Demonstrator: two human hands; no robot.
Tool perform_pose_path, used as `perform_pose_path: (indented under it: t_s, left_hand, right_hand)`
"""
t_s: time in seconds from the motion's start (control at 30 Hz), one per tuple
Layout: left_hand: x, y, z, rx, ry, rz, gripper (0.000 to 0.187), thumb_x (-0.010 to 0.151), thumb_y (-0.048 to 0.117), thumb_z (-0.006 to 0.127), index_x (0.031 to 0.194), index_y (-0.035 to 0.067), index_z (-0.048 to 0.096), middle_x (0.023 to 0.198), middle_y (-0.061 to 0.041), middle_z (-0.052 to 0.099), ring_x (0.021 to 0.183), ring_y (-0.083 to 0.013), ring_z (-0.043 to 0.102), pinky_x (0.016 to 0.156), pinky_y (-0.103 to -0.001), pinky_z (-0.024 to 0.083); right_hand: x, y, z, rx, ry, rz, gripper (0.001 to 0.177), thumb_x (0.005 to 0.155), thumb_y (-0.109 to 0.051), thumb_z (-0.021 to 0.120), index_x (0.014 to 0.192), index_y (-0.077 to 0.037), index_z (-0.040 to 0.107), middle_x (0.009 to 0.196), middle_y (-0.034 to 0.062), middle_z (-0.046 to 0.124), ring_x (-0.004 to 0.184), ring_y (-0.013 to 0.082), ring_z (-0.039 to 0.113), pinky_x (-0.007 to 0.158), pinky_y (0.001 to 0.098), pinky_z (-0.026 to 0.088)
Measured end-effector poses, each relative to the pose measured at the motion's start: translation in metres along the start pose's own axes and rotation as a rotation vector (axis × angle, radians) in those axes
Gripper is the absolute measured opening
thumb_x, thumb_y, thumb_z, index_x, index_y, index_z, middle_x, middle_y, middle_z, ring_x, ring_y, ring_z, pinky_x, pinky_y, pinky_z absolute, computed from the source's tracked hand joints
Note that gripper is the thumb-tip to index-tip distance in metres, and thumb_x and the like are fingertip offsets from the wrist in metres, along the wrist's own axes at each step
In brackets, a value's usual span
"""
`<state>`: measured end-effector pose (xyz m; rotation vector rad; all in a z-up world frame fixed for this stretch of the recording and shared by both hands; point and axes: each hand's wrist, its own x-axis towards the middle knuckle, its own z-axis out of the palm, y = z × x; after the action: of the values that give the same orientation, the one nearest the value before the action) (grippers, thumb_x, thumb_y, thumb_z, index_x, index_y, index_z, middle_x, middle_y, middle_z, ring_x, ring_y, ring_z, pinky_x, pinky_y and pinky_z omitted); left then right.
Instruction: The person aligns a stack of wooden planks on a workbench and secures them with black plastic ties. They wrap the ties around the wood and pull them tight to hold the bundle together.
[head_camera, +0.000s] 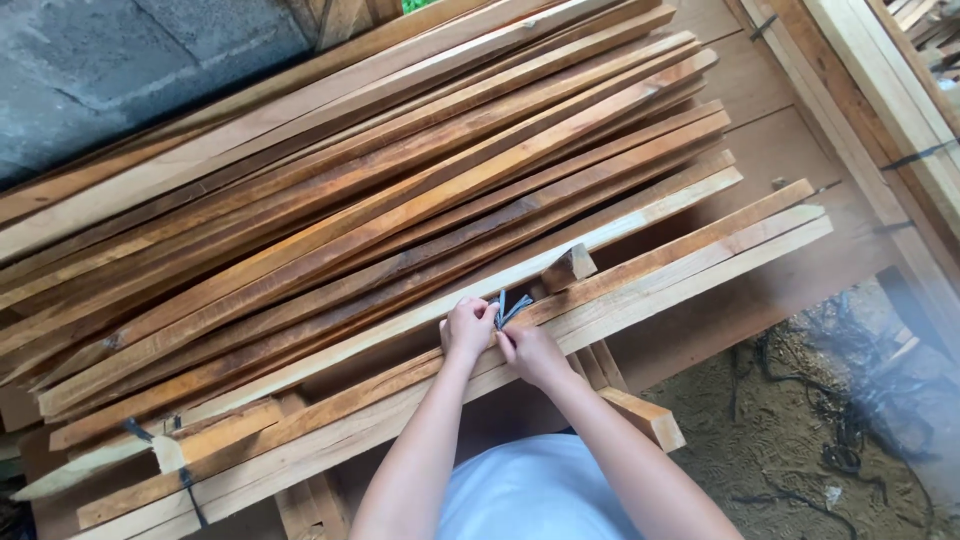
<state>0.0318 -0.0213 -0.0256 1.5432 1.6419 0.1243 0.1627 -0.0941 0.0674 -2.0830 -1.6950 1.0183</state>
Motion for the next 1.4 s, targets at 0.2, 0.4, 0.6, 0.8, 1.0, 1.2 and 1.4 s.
perform_pose_path:
  t_s: [0.2, 0.4, 0.6, 0.8, 1.0, 1.2, 1.4]
  left_hand:
    - [-0.053, -0.034, -0.072, 0.031, 0.2, 0.221, 0.024, 0.098, 0.047, 0.062, 0.11, 0.032, 0.077, 0.114, 0.011, 0.074, 0.111, -0.0175, 0.069, 0.097, -0.04, 0.051]
    - [-0.084, -0.15, -0.109, 0.158, 0.555, 0.073, 0.051, 0.09, 0.061, 0.068, 0.131, 0.031, 0.066, 0.129, 0.007, 0.066, 0.125, -0.0202, 0.061, 0.104, -0.045, 0.045]
    - [-0.153, -0.135, -0.098, 0.378, 0.347, 0.072, 0.104, 0.078, 0.071, 0.073, 0.155, 0.01, 0.038, 0.163, -0.013, 0.034, 0.153, -0.0392, 0.022, 0.124, -0.06, 0.016]
    - [-0.153, -0.126, -0.113, 0.291, 0.137, -0.048, 0.117, 0.07, 0.076, 0.075, 0.157, 0.013, 0.028, 0.168, -0.008, 0.016, 0.158, -0.0359, 0.002, 0.128, -0.057, -0.002]
    - [-0.151, -0.133, -0.105, 0.262, 0.213, -0.059, 0.117, 0.055, 0.075, 0.083, 0.148, 0.018, 0.04, 0.153, -0.002, 0.037, 0.155, -0.0307, 0.015, 0.127, -0.059, 0.005]
    - [-0.192, -0.133, -0.088, 0.363, 0.403, -0.001, 0.097, 0.067, 0.051, 0.088, 0.148, 0.022, 0.043, 0.152, 0.001, 0.041, 0.153, -0.0287, 0.023, 0.123, -0.065, 0.01]
    - [-0.236, -0.158, -0.045, 0.467, 0.519, 0.023, 0.086, 0.073, 0.046, 0.082, 0.148, 0.027, 0.044, 0.154, 0.004, 0.04, 0.15, -0.0258, 0.025, 0.119, -0.068, 0.01]
  right_hand:
    - [-0.001, -0.005, 0.001, -0.026, 0.22, -0.11, 0.025, 0.094, -0.041, 0.067, 0.081, -0.021, 0.062, 0.063, 0.0046, 0.06, 0.074, 0.0277, 0.07, 0.062, 0.0389, 0.054]
    - [0.048, -0.046, 0.036, -0.169, 0.151, -0.645, 0.025, 0.092, -0.037, 0.068, 0.079, -0.016, 0.064, 0.071, 0.0036, 0.06, 0.079, 0.028, 0.067, 0.069, 0.039, 0.053]
    - [0.062, -0.122, 0.023, -0.476, -0.722, -0.109, 0.091, 0.082, -0.09, 0.032, 0.113, -0.016, 0.076, 0.117, 0.0157, 0.075, 0.122, 0.0343, 0.067, 0.101, 0.0446, 0.053]
    - [0.082, -0.113, 0.057, -0.469, -0.87, 0.054, 0.106, 0.062, -0.101, 0.049, 0.121, -0.018, 0.076, 0.135, 0.0138, 0.069, 0.137, 0.0293, 0.057, 0.113, 0.0405, 0.046]
    - [0.076, -0.1, 0.07, -0.544, -0.785, 0.017, 0.108, 0.062, -0.104, 0.044, 0.126, -0.021, 0.074, 0.134, 0.0097, 0.07, 0.135, 0.0263, 0.059, 0.11, 0.0402, 0.048]
    - [0.007, -0.13, 0.027, -0.594, -0.565, -0.153, 0.099, 0.071, -0.094, 0.047, 0.129, -0.016, 0.068, 0.128, 0.007, 0.071, 0.127, 0.0264, 0.063, 0.106, 0.0436, 0.052]
    - [-0.033, -0.08, 0.056, -0.654, -0.284, -0.376, 0.1, 0.076, -0.095, 0.048, 0.135, -0.015, 0.058, 0.124, 0.0041, 0.066, 0.124, 0.023, 0.06, 0.11, 0.0401, 0.041]
